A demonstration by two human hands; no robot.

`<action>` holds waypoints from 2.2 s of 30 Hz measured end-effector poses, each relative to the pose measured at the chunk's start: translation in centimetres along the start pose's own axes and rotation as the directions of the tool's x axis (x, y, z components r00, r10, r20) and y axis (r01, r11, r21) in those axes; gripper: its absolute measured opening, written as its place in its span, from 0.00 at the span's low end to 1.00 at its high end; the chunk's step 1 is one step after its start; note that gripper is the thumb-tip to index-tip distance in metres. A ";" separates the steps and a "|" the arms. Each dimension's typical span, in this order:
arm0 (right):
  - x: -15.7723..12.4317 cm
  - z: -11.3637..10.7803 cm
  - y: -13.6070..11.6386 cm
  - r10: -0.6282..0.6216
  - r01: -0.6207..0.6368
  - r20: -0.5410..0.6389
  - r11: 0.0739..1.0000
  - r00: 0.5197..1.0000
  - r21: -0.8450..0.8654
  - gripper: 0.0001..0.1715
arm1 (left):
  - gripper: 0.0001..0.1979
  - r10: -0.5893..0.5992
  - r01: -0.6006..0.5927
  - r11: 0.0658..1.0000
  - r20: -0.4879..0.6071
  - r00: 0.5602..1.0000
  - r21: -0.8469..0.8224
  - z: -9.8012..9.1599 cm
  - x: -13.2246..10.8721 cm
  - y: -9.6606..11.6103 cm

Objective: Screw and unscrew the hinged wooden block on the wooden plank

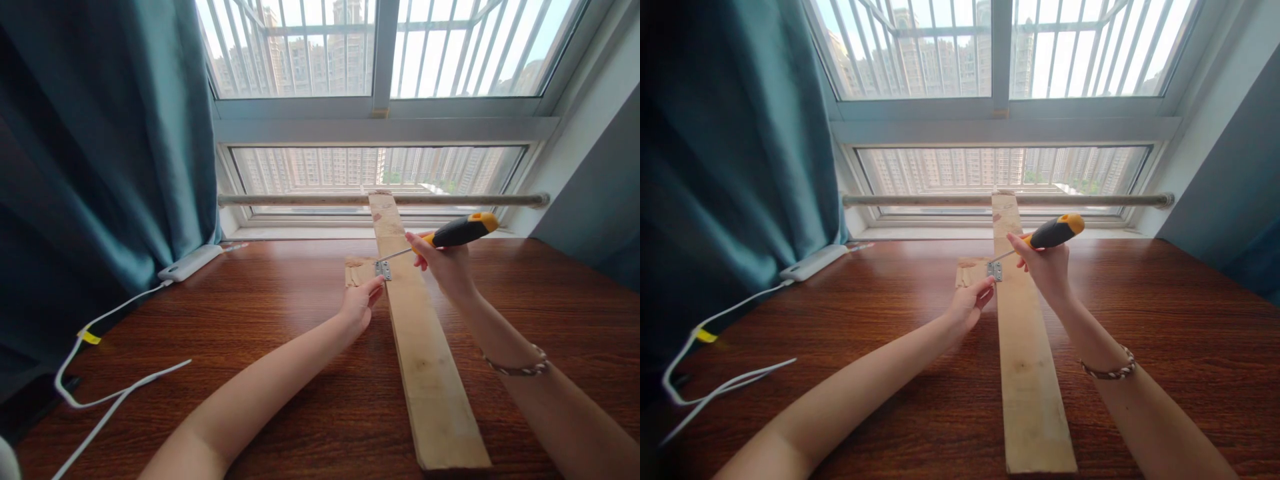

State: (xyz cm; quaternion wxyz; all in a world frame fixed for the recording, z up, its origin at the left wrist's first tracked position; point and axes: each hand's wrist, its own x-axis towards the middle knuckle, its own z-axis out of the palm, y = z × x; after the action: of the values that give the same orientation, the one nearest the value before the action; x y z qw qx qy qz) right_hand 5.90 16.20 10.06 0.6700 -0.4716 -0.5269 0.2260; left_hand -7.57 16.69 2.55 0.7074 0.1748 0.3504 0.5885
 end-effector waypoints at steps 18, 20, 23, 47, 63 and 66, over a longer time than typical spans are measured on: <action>0.3 -9.4 -0.2 -0.452 0.470 0.157 0.754 0.878 -0.458 0.14 | 0.09 -0.007 0.006 0.999 0.047 0.999 0.033 -0.5 0.4 -0.1; -0.4 -12.9 2.4 -0.432 0.568 0.369 0.606 0.823 -0.557 0.12 | 0.08 -0.013 0.012 1.000 0.051 0.999 0.029 -0.5 0.4 -0.1; -1.5 -18.1 6.7 -0.224 0.667 0.652 0.467 0.725 -0.580 0.20 | 0.08 -0.018 0.016 1.000 0.052 0.998 0.022 -0.5 0.5 -0.2; -1.1 -23.9 11.5 0.066 0.901 0.928 0.226 0.366 -0.372 0.29 | 0.08 -0.032 0.030 0.999 0.074 0.997 0.023 -0.4 0.3 0.1; -3.2 -17.6 4.6 0.149 0.914 0.952 0.271 0.268 -0.300 0.13 | 0.06 -0.063 0.066 0.997 0.056 0.996 -0.040 -0.6 0.4 0.4; -4.6 -16.6 4.9 0.188 0.936 0.961 0.250 0.203 -0.246 0.10 | 0.07 -0.070 0.072 0.997 0.051 0.996 -0.038 -0.6 0.4 0.4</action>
State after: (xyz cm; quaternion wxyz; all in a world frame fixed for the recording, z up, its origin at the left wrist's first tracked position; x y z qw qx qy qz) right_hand 20.60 8.24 3.51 -0.0711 -0.3260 -0.9367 -0.1058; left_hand -8.23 17.11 2.29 0.7397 0.1625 0.3267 0.5654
